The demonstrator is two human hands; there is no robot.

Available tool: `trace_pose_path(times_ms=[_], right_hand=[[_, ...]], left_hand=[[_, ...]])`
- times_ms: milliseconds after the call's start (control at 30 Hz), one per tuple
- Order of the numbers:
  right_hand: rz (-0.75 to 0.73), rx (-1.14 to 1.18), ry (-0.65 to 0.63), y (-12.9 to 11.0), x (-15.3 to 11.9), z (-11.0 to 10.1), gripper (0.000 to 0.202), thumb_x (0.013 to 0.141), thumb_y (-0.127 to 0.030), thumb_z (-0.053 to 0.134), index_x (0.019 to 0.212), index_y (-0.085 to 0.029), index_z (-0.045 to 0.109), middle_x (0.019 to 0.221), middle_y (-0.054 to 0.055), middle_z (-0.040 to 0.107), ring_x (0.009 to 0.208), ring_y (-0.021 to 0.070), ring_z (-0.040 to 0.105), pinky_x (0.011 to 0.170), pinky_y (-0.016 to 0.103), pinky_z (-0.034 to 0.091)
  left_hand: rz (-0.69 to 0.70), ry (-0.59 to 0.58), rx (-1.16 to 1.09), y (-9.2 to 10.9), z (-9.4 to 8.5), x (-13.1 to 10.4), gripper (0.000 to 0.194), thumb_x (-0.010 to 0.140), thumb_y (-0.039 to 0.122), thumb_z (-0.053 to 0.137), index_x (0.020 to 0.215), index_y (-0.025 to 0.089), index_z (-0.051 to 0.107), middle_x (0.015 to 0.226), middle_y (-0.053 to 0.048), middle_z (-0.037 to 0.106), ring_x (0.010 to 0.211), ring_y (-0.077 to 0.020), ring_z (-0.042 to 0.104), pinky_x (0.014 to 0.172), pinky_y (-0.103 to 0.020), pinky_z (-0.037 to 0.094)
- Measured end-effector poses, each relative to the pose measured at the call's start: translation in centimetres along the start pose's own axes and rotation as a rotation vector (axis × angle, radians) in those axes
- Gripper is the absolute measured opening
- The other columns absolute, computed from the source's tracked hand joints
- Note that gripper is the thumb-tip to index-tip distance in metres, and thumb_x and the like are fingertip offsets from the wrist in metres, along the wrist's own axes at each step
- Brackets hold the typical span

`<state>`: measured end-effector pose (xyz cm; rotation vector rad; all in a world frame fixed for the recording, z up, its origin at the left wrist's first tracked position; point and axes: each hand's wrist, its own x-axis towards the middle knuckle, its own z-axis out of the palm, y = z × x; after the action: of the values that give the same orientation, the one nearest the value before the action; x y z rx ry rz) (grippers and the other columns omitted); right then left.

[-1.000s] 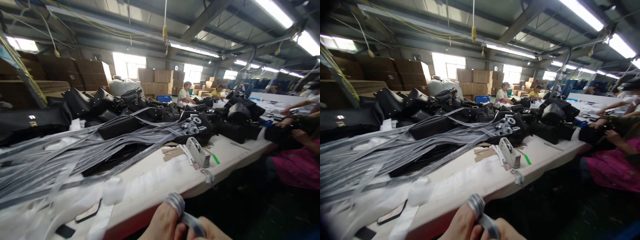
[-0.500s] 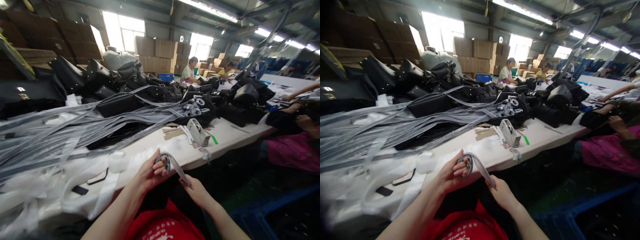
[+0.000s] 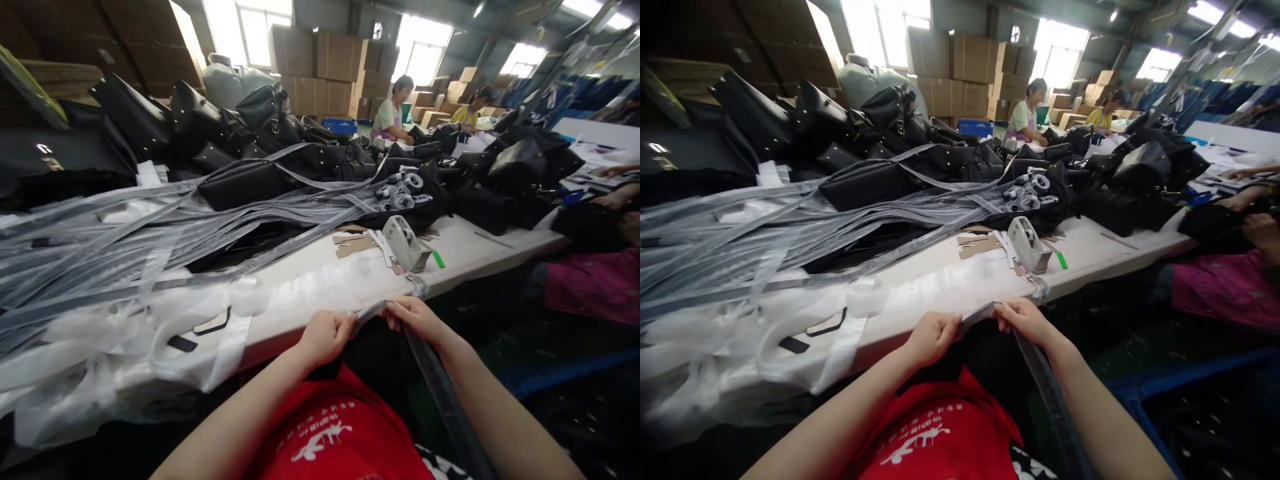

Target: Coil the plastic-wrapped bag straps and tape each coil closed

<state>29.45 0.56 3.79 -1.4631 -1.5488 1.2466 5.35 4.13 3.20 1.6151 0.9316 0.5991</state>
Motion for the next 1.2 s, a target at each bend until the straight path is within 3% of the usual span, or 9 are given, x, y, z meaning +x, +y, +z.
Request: trace_pose_path(times_ms=[167, 333, 467, 600, 700, 800, 900, 1067, 1200], right_hand=[[-0.061, -0.222, -0.092, 2.7, 1.0, 1.0, 0.051, 0.094, -0.056, 0.036, 0.096, -0.016, 0.068, 0.094, 0.007, 0.068, 0.088, 0.0203, 0.059, 0.083, 0.032, 0.044], [-0.023, -0.039, -0.137, 3.4, -0.5, 3.8, 0.055, 0.090, -0.060, 0.043, 0.109, -0.012, 0.064, 0.096, 0.009, 0.068, 0.087, 0.0218, 0.061, 0.080, 0.032, 0.048], [-0.035, -0.133, -0.061, 3.8, -0.9, 5.3, 0.047, 0.080, -0.047, 0.065, 0.113, -0.015, 0.060, 0.105, 0.009, 0.067, 0.093, 0.0237, 0.061, 0.084, 0.034, 0.048], [0.002, -0.220, 0.140, 4.6, -0.3, 6.1, 0.039, 0.090, -0.048, 0.048, 0.109, -0.016, 0.060, 0.082, 0.005, 0.065, 0.075, 0.0196, 0.059, 0.073, 0.032, 0.047], [0.021, -0.247, 0.095, 4.0, -0.4, 6.8, 0.042, 0.095, -0.047, 0.037, 0.098, -0.017, 0.065, 0.067, 0.001, 0.057, 0.065, 0.0158, 0.053, 0.065, 0.028, 0.043], [0.052, -0.115, -0.183, 1.2, -1.2, 7.9, 0.042, 0.095, -0.050, 0.040, 0.089, -0.017, 0.066, 0.060, -0.001, 0.054, 0.057, 0.0119, 0.050, 0.057, 0.024, 0.039], [0.001, 0.216, -0.407, -2.2, -2.0, 8.5, 0.045, 0.093, -0.054, 0.043, 0.087, -0.014, 0.064, 0.054, -0.003, 0.053, 0.048, 0.0082, 0.046, 0.049, 0.019, 0.035], [-0.063, 0.450, -0.121, -3.2, -0.2, 5.0, 0.049, 0.088, -0.060, 0.049, 0.080, -0.012, 0.058, 0.056, 0.000, 0.057, 0.038, 0.0047, 0.038, 0.039, 0.017, 0.027], [-0.007, 0.030, -0.192, -0.7, 1.3, 1.7, 0.048, 0.089, -0.059, 0.045, 0.080, -0.014, 0.060, 0.063, 0.003, 0.062, 0.051, 0.0121, 0.053, 0.051, 0.023, 0.041]], left_hand=[[-0.324, -0.195, -0.616, 1.4, -0.8, 0.4, 0.065, 0.086, 0.070, 0.035, 0.059, 0.016, 0.059, 0.031, 0.005, 0.033, 0.030, -0.0108, 0.035, 0.038, -0.022, 0.029], [-0.495, -0.058, -1.068, 1.5, -3.1, 1.8, 0.064, 0.095, 0.058, 0.028, 0.061, 0.012, 0.057, 0.030, 0.008, 0.028, 0.027, -0.0068, 0.028, 0.040, -0.020, 0.038], [-0.476, 0.116, -1.286, 2.6, -5.6, 2.6, 0.056, 0.100, 0.045, 0.027, 0.065, 0.011, 0.054, 0.033, 0.010, 0.027, 0.026, -0.0031, 0.025, 0.037, -0.014, 0.035], [-0.357, 0.267, -1.453, 4.1, -7.9, 3.1, 0.047, 0.100, 0.041, 0.033, 0.072, 0.011, 0.053, 0.038, 0.009, 0.032, 0.029, -0.0022, 0.030, 0.033, -0.010, 0.028], [-0.266, 0.320, -1.469, 4.7, -8.8, 3.8, 0.042, 0.100, 0.039, 0.034, 0.078, 0.010, 0.055, 0.042, 0.008, 0.035, 0.034, -0.0034, 0.035, 0.040, -0.012, 0.038], [-0.081, 0.515, -1.248, 4.1, -7.8, 4.5, 0.038, 0.100, 0.034, 0.033, 0.084, 0.010, 0.057, 0.054, 0.003, 0.048, 0.048, -0.0078, 0.049, 0.062, -0.022, 0.050], [0.149, 0.730, -0.568, 2.3, -5.0, 4.2, 0.022, 0.094, 0.030, 0.047, 0.083, 0.015, 0.059, 0.071, -0.003, 0.059, 0.070, -0.0157, 0.058, 0.074, -0.028, 0.046], [0.386, 0.322, 0.338, -0.6, -1.3, 1.4, 0.020, 0.084, 0.035, 0.057, 0.070, 0.020, 0.059, 0.067, -0.006, 0.056, 0.064, -0.0207, 0.051, 0.065, -0.032, 0.035], [0.173, 0.062, 0.440, -0.2, -1.3, 0.4, 0.045, 0.087, 0.053, 0.048, 0.057, 0.019, 0.052, 0.054, -0.001, 0.049, 0.049, -0.0139, 0.039, 0.052, -0.029, 0.024]])
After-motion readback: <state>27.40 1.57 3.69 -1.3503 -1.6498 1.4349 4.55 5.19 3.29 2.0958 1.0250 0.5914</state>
